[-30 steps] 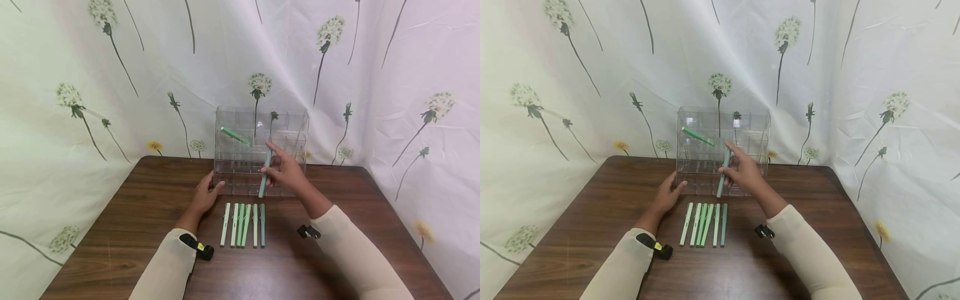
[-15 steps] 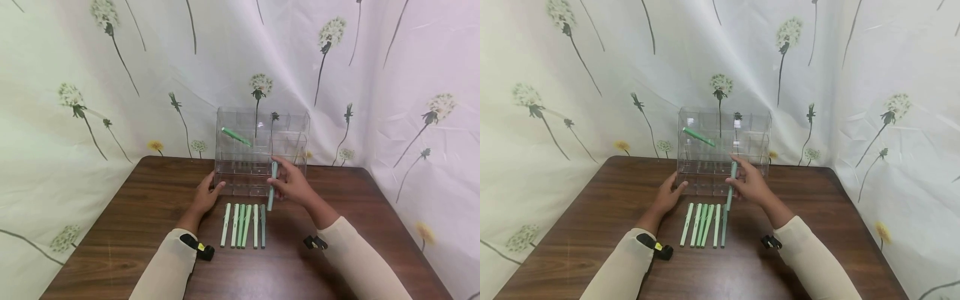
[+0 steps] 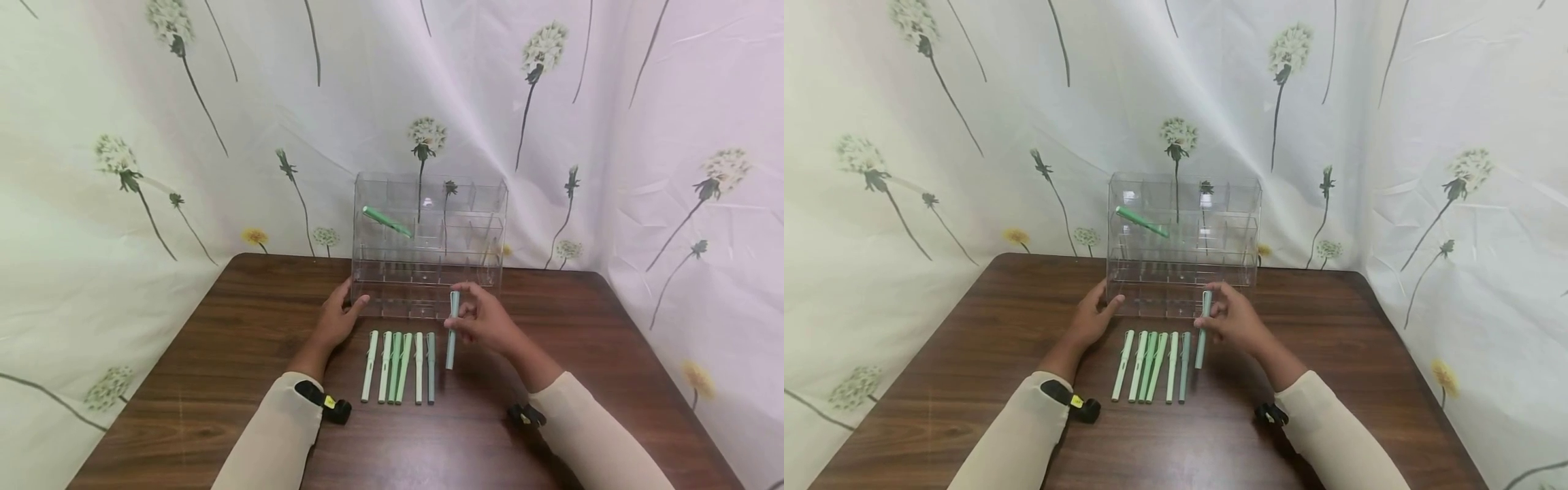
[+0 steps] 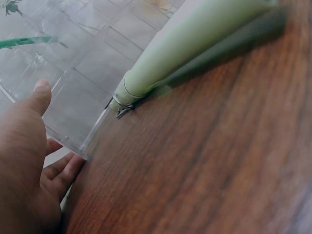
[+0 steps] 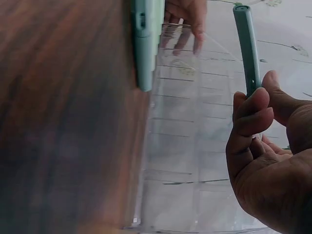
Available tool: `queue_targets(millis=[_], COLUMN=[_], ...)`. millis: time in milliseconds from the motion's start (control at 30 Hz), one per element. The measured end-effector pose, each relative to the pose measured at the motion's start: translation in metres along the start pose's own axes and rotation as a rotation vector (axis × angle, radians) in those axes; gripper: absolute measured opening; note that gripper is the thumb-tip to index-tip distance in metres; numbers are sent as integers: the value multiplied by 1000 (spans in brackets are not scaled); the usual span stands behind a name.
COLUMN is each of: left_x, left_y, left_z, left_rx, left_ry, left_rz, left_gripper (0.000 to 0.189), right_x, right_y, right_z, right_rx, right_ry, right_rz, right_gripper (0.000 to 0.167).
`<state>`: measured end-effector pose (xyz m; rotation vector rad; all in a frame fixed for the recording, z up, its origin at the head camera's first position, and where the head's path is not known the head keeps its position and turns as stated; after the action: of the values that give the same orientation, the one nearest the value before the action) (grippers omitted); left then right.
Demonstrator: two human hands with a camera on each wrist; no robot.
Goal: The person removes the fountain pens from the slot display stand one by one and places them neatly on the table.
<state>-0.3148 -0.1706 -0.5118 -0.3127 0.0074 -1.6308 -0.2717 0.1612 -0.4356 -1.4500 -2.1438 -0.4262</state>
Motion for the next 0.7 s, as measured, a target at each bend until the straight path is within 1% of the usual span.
queue_targets(millis=[200,367,467,700], left_x=[-1,-1,-2,-1], left_y=[-1,-2,-2,-3], left_z=[2,1,0,-1], left_rx=[-12,-3,12,12], left_ry=[13,3,5,11], left_rz=[-7,-5,-4,-7], left_gripper=[76,76,77,73], right_x=[-5,-11,-15,-18], right_y=[5,8,9,10], right_z=[15,26,31,35], right_rx=[-64,-80,-74,-28], right_ry=[12,19,35,32], right_rz=[-9,-48,-73,-94], right_gripper=[73,75,73,66])
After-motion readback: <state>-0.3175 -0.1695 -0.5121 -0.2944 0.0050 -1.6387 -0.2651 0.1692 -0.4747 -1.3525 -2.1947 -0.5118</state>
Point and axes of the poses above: each hand's wrist, its own y-axis away from the middle knuckle, its own x-axis out of the back of the hand, z = x × y, the point moved 4 cm from there along -y, towards the middle knuckle, and after that the axes turned 15 degrees about y, right-handed, at the moved point
